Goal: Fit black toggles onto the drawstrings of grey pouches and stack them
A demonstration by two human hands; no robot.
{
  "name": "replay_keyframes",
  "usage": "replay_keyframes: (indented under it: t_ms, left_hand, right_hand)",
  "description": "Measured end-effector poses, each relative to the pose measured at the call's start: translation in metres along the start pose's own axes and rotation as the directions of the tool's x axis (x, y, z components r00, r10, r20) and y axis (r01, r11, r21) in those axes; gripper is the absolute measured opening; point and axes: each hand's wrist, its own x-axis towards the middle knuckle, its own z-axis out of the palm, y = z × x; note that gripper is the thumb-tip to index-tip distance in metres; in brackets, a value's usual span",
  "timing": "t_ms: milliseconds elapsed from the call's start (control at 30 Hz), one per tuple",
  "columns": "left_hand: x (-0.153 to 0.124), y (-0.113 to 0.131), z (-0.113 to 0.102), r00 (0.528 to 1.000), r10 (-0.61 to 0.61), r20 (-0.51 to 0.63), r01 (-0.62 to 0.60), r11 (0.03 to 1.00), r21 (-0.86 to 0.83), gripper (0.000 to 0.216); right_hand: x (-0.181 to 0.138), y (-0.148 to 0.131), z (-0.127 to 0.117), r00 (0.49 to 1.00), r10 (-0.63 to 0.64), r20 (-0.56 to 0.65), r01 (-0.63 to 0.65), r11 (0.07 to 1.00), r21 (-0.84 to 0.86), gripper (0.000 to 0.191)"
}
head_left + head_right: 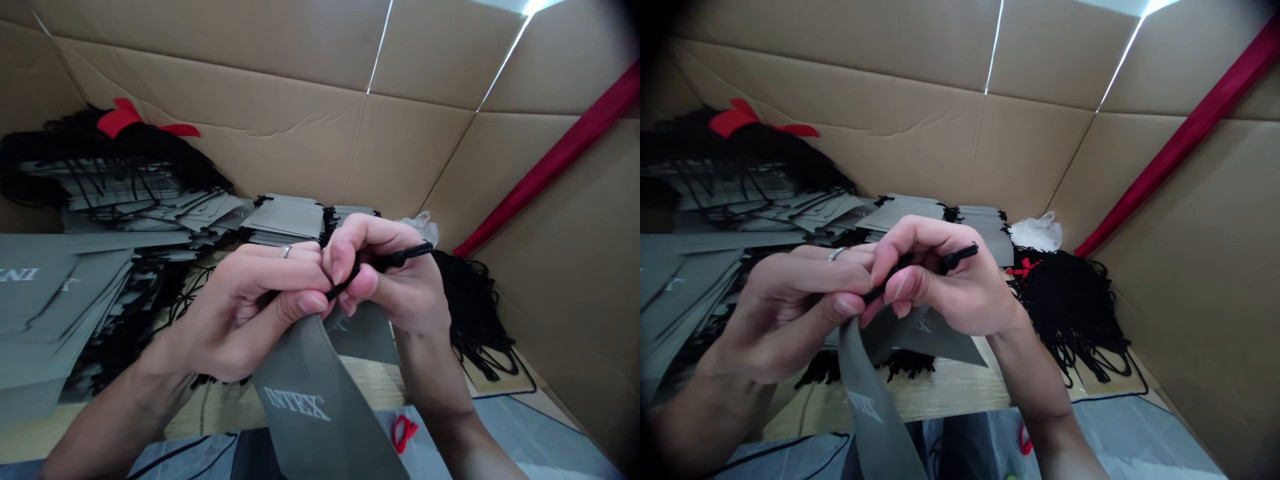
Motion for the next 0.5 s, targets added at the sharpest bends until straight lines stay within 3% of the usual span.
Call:
replay_keyframes:
  t_ms: [167,333,500]
  left_hand:
    - [-0.001,0.001,-0.001,1.000,-0.001,0.014,0.000,0.997,0.081,0.023]
    - [0.001,0.001,-0.004,0.997,-0.011,-0.072,0.033,0.952,0.304,0.031]
    - [0.003,-0.001,-0.005,0.992,-0.074,-0.106,0.111,0.907,0.405,0.033]
  right_hand:
    - [0.003,0.005,0.000,1.000,-0.001,-0.017,0.002,0.999,0.051,0.037]
    - [0.002,-0.002,-0.010,0.996,-0.082,-0.045,0.073,0.980,-0.184,0.029]
    - [-0.008,-0.016,-0.015,0.987,-0.071,-0.146,0.009,0.923,-0.385,0.035]
